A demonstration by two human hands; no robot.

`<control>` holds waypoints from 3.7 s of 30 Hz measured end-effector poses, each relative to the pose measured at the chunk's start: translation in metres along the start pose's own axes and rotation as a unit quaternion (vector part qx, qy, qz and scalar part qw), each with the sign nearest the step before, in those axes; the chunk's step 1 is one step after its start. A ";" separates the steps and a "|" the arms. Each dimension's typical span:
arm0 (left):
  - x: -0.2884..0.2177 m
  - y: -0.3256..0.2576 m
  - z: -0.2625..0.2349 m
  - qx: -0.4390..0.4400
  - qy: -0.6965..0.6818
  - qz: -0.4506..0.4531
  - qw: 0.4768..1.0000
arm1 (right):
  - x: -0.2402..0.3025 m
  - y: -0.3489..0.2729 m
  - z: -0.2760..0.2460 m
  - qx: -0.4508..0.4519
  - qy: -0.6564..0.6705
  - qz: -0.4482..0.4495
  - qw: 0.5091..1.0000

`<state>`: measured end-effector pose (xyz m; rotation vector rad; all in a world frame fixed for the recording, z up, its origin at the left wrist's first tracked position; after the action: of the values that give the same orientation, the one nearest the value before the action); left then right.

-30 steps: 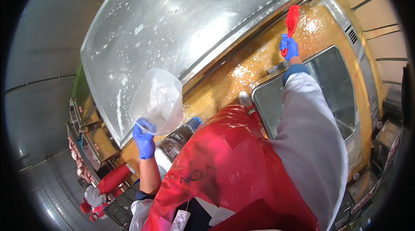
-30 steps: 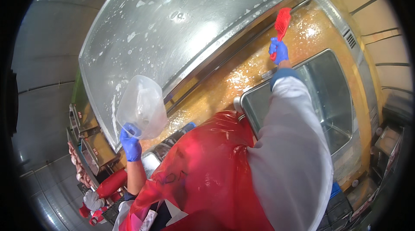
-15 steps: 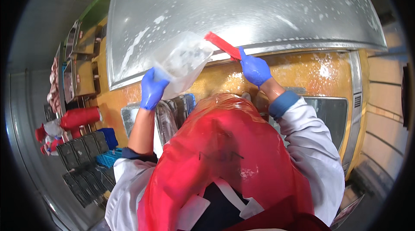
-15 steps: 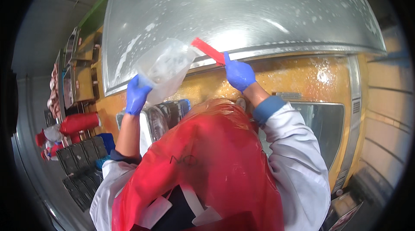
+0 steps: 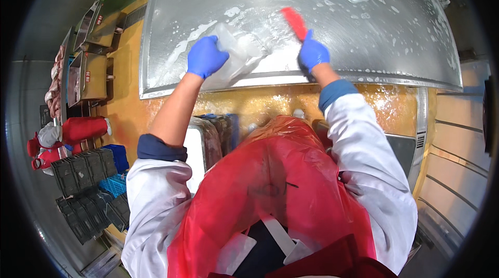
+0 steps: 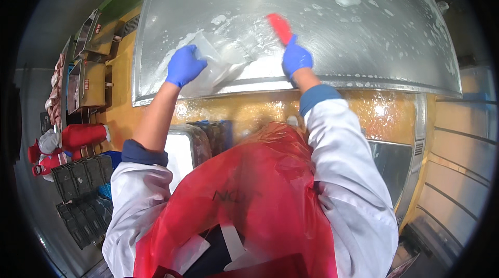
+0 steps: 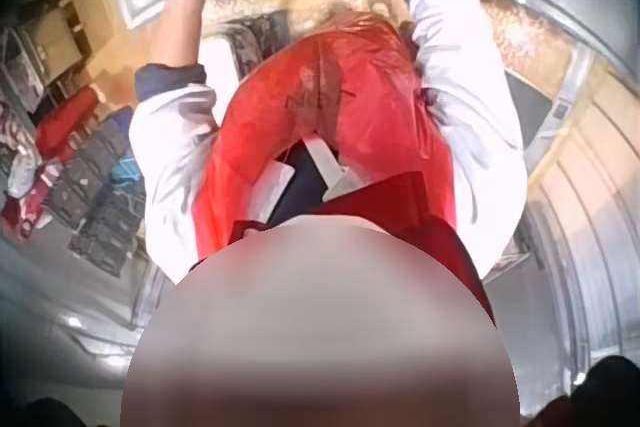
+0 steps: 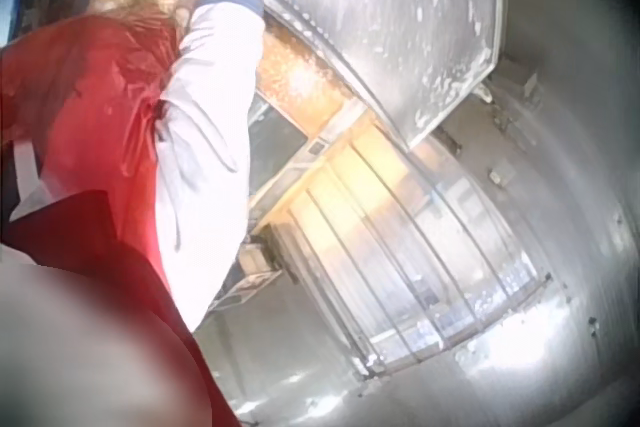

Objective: The person scrubs a large stainless steel table and a metal tray using a red brush and a white cleaning agent. They repeatedly scoop the cleaning agent from a container, apply it to the surfaces, scrub, and rinse the brush in a tray of water.

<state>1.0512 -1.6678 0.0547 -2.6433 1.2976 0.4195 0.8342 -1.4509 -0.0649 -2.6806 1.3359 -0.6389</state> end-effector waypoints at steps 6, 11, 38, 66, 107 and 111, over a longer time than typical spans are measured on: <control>-0.053 0.112 -0.032 -0.046 0.162 0.049 0.985 | 0.055 0.071 0.044 0.042 0.121 -0.054 0.990; -0.102 0.197 -0.071 -0.118 0.235 0.079 0.962 | 0.025 0.245 -0.002 -0.032 0.095 -0.028 0.995; -0.002 -0.089 -0.107 -0.195 0.216 -0.191 0.937 | -0.341 0.370 -0.116 -0.009 -0.069 0.125 0.990; 0.143 -0.419 -0.009 -0.384 -0.154 -0.289 0.863 | -0.043 0.150 0.054 -0.054 -0.200 -0.039 0.977; 0.133 -0.453 -0.079 -0.495 -0.129 -0.361 0.780 | -0.212 0.173 -0.114 -0.097 0.203 -0.039 0.974; 0.097 -0.416 -0.103 -0.519 -0.142 -0.332 0.775 | -0.218 0.213 -0.065 -0.063 0.216 0.010 0.974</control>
<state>1.4556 -1.5153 0.1315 -3.3191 -0.1637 1.6804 0.5327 -1.4048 -0.1310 -2.7227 1.5374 -1.2313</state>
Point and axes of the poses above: each hand's wrist, its own y-axis towards the middle knuckle, its own z-axis out of the palm, x = y × z, the point moved 8 cm from there along y, towards the middle knuckle
